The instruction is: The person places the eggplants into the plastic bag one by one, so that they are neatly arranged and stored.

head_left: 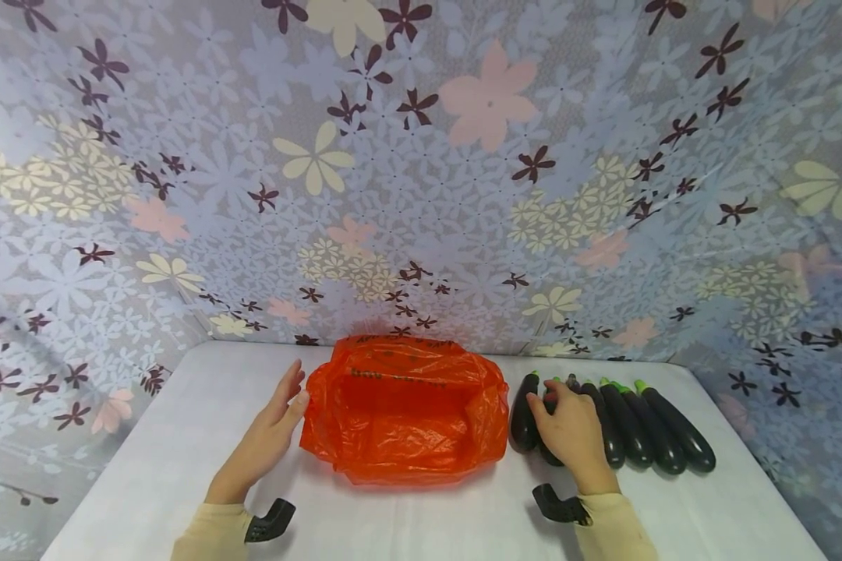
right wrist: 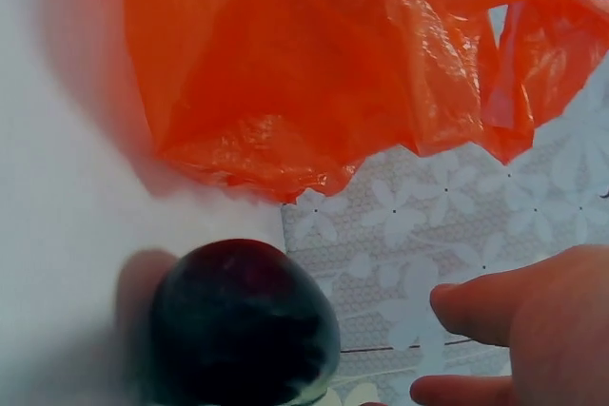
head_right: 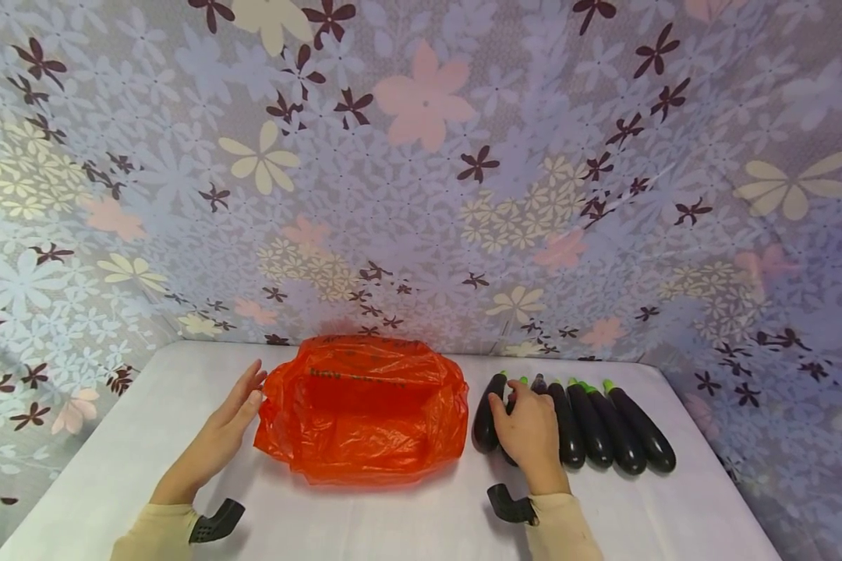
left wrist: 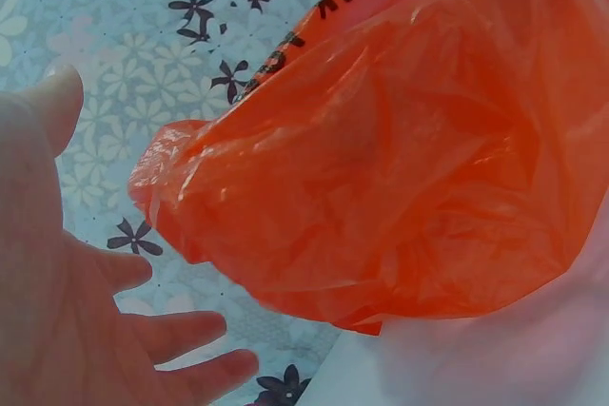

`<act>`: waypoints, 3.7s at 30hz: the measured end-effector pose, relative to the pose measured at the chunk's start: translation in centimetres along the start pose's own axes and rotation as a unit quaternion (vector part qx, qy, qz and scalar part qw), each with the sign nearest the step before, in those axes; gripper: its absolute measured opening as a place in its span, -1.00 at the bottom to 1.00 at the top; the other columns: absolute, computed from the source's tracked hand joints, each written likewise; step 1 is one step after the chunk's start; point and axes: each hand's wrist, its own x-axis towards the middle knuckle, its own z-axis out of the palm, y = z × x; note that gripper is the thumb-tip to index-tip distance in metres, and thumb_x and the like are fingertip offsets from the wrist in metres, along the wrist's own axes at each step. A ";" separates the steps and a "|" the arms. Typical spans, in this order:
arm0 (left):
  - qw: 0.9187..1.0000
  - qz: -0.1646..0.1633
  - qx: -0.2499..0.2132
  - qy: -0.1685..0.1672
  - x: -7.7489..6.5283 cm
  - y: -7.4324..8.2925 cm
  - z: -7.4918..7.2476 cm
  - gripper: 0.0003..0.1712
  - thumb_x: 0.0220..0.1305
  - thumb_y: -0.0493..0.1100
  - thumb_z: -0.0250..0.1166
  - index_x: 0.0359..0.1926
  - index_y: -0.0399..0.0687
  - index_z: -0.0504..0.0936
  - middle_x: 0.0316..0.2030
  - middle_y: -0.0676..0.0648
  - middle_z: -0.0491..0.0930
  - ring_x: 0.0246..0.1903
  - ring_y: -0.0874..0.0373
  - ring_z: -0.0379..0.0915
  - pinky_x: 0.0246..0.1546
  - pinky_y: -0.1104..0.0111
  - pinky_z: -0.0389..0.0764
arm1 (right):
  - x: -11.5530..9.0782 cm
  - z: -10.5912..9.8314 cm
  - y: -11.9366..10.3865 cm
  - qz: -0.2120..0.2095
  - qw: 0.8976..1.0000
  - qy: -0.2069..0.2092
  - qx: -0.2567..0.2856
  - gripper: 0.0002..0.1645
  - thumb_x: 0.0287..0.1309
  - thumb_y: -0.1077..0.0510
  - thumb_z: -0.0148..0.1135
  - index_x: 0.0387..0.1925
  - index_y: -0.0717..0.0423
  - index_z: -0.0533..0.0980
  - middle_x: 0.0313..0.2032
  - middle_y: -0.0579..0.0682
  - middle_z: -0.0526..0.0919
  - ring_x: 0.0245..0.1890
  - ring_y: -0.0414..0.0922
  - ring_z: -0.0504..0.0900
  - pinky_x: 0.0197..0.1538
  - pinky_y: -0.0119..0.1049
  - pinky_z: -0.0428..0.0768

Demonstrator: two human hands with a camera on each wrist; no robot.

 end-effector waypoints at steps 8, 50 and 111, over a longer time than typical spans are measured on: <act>1.000 -0.017 0.021 0.005 0.0 0.1 0.5 -0.13 0.50 0.22 0.03 0.60 0.02 -0.11 0.46 -0.33 0.19 0.38 -0.32 0.22 0.22 -0.15 0.38 | -0.2 1.3 0.1 -0.036 0.997 0.032 -0.055 -0.38 0.26 -0.03 0.30 0.11 0.43 0.52 -0.28 0.25 0.69 -0.21 0.33 0.53 -0.09 0.20 0.50; 0.990 -0.056 0.100 0.078 0.3 0.9 1.7 -0.63 0.43 0.05 0.23 -0.12 -0.21 0.58 -0.53 -0.04 0.44 -0.53 0.11 0.35 -0.54 0.38 0.42 | -0.3 3.6 -0.6 -0.013 0.991 0.037 -0.124 -0.31 0.18 -0.08 0.30 0.10 0.42 0.51 -0.04 0.46 0.56 -0.09 0.36 0.48 -0.01 0.25 0.45; 0.990 -0.038 0.100 0.091 0.2 0.8 1.9 -0.69 0.43 0.01 0.24 -0.18 -0.20 0.58 -0.57 -0.02 0.40 -0.55 0.13 0.33 -0.56 0.41 0.37 | -1.7 -2.3 -3.3 0.062 0.992 0.069 0.088 -0.36 0.32 -0.10 0.22 0.22 0.29 0.52 -0.08 0.29 0.62 -0.09 0.17 0.55 -0.11 0.08 0.53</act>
